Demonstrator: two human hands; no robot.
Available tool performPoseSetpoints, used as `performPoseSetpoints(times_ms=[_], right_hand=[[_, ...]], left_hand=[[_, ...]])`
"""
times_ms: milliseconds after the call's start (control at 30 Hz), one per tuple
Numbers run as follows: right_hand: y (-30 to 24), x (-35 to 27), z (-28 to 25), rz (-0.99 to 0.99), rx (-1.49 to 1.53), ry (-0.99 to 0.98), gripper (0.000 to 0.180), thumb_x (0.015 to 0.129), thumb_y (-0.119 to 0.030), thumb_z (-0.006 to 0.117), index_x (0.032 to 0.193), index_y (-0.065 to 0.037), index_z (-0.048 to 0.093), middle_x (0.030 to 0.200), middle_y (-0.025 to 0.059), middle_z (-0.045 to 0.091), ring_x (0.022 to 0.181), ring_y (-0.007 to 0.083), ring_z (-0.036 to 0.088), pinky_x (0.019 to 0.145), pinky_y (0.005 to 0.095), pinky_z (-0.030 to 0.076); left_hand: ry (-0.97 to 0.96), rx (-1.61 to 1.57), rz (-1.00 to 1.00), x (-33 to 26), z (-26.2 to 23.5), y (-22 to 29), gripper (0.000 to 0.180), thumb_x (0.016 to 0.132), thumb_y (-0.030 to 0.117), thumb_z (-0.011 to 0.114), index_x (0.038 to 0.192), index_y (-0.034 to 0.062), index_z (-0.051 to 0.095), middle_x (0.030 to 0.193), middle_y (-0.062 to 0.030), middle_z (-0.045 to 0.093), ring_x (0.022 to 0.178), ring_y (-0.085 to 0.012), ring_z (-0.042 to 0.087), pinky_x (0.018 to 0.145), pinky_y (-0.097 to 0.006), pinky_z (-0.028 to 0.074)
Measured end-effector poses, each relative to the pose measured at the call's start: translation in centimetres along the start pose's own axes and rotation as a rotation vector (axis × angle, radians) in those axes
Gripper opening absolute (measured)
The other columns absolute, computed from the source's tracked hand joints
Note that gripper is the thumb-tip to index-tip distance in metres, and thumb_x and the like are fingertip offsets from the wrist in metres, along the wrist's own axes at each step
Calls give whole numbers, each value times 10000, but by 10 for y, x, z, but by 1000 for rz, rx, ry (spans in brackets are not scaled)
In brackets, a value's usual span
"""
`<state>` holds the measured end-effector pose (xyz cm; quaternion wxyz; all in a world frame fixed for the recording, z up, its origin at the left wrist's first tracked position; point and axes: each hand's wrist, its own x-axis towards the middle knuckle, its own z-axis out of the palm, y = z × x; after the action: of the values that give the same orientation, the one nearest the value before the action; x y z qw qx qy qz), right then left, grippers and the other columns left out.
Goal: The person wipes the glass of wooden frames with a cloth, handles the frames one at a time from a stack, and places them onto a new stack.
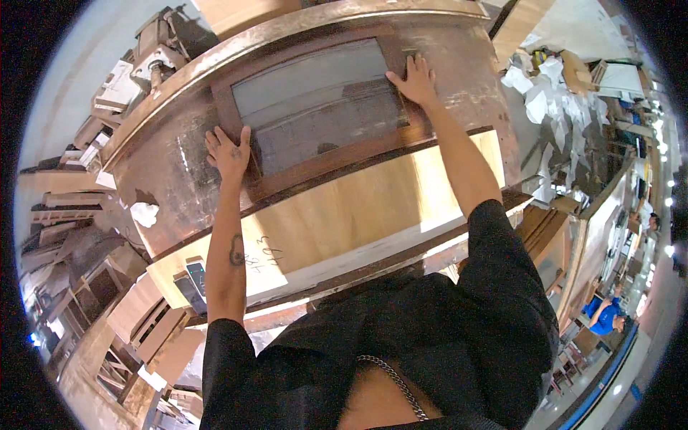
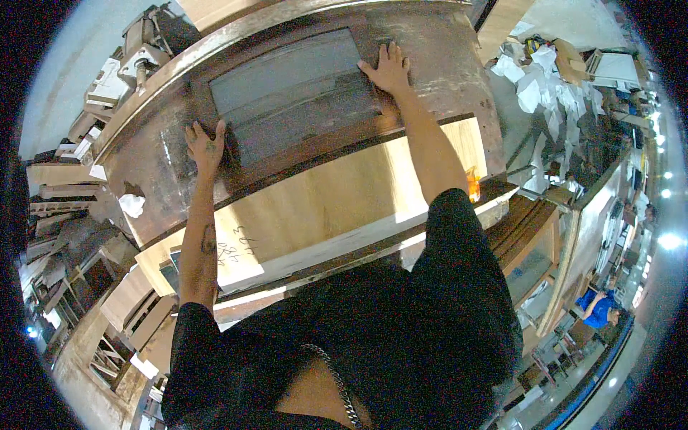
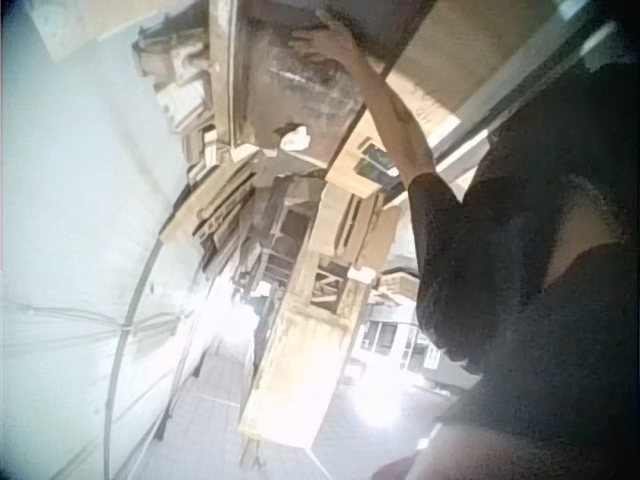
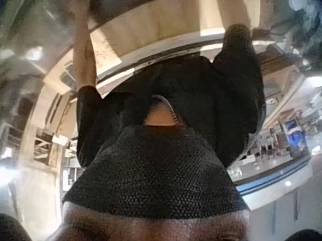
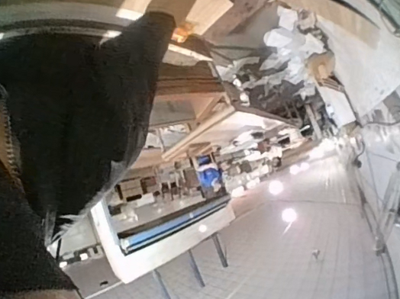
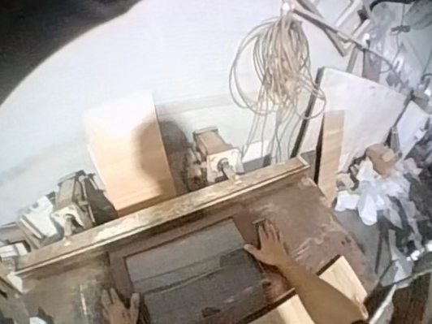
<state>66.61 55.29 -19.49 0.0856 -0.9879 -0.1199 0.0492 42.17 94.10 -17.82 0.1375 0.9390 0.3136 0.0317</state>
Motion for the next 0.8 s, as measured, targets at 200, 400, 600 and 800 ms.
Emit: performPoseSetpoints(times_ms=[200,400,600,800], right_hand=[[32,-31,20,-91,280,91,832,884,-576,442,1402,53,273,1498,243,165,1404,376,106,1118,522,84],[26,-18,12,-122,322,109,811,822,-536,562,1329,63,358,1473,259,208,1380,400,160,1115,504,127],[0,-28,7,-97,299,202,631,782,-366,662,1242,15,461,1309,238,446,1241,380,394,1047,454,299],[0,-31,21,-57,44,179,786,907,-624,323,1409,-19,318,1479,204,259,1387,344,204,1127,492,112]], left_hand=[[82,-157,104,-32,44,0,778,947,525,353,1393,-95,208,1489,-270,140,1395,-406,96,1096,-580,68],[209,-242,91,-15,39,-20,822,897,609,392,1381,-45,271,1477,-301,145,1381,-449,108,996,-722,52],[119,78,-92,-2,40,-10,797,904,573,374,1386,-57,294,1472,-310,156,1377,-471,81,1048,-658,11],[49,36,-124,9,31,5,729,927,426,345,1347,-163,255,1449,-361,134,1363,-498,72,1083,-600,32]])
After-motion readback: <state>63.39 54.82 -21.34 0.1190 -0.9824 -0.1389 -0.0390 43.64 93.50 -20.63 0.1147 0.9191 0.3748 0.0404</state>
